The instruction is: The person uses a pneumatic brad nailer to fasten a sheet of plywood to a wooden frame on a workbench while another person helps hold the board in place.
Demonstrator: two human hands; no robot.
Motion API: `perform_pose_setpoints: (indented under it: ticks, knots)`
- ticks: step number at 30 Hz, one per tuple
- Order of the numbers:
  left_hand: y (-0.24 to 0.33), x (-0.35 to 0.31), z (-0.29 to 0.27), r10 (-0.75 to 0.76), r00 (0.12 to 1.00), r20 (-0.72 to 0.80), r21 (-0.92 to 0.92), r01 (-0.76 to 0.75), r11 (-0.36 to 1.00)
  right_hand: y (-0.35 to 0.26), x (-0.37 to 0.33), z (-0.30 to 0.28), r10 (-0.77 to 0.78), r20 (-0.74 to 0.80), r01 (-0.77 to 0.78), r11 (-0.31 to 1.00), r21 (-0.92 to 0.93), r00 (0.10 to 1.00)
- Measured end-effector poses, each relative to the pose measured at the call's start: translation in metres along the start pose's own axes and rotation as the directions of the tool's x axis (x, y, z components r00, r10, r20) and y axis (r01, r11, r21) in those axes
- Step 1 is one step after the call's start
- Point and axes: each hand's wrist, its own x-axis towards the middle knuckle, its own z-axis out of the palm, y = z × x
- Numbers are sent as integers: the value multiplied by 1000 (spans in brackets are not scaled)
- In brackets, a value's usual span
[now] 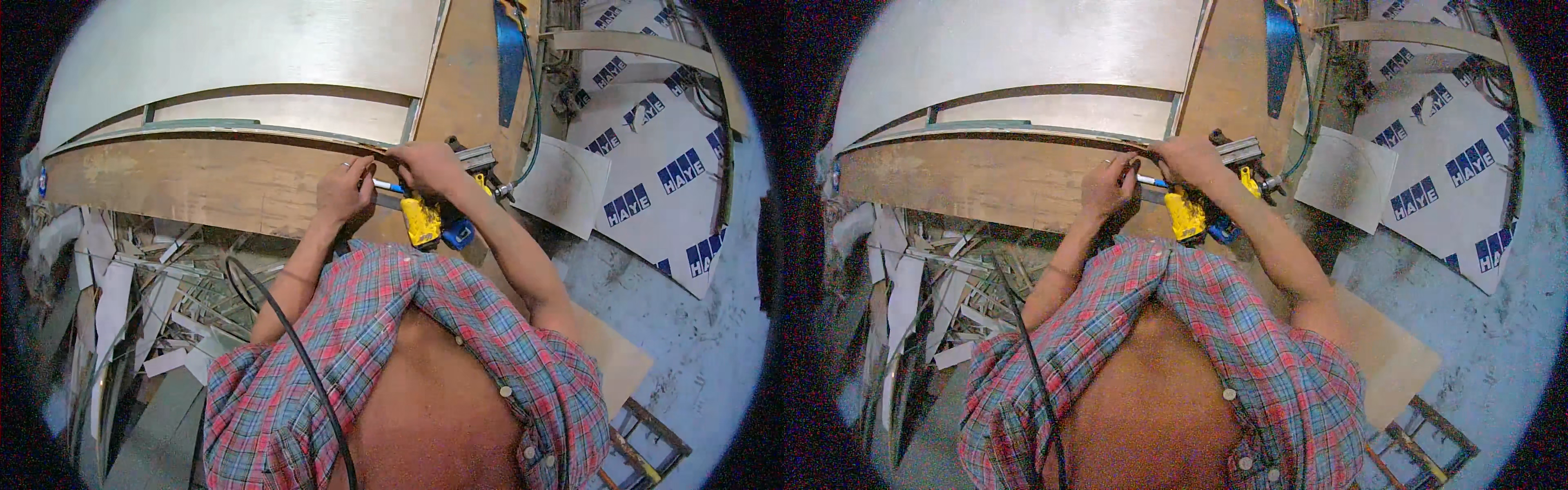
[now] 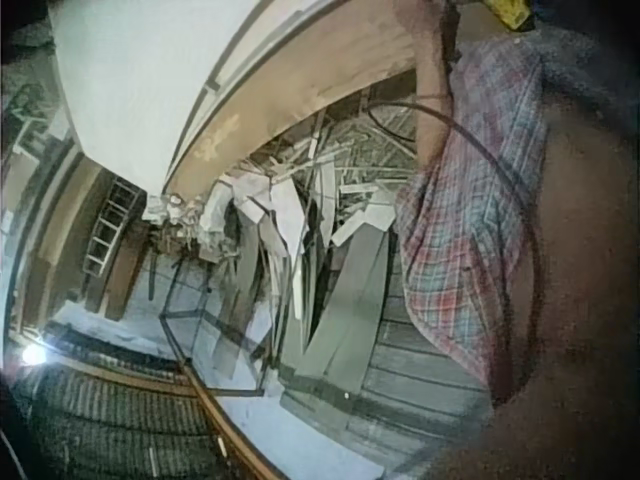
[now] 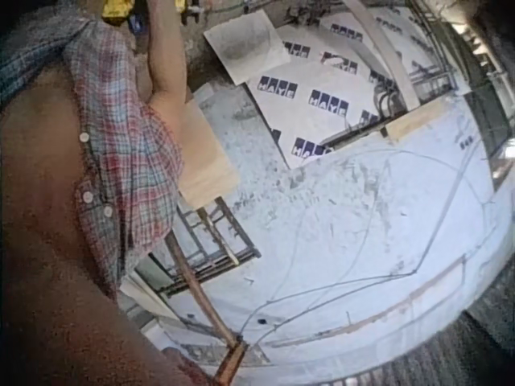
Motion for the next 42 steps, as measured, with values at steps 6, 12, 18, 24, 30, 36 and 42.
perform_pose_setpoints:
  ticks: [6,12,18,24,30,36,42]
  knots:
    - [5,-2,-5,-38,998,-46,-34,36,999,-20,-7,3,234,96,-227,971,-79,968]
    - [7,1,-4,-42,999,-16,-61,41,997,-27,-17,2,278,56,-280,960,24,959]
    - [13,11,0,-10,982,187,-30,16,999,-26,-27,22,404,26,-401,896,190,914]
    - [25,19,-5,-79,954,288,65,63,996,-20,-30,31,429,-32,-392,850,351,903]
    - [17,24,-4,-42,944,327,84,15,996,-14,-30,30,418,13,-388,831,399,908]
    - [12,24,1,104,974,200,37,-114,993,-18,-26,41,449,31,-392,742,544,893]
    - [21,29,-5,19,948,316,141,-67,988,-17,-27,54,448,-10,-371,752,545,894]
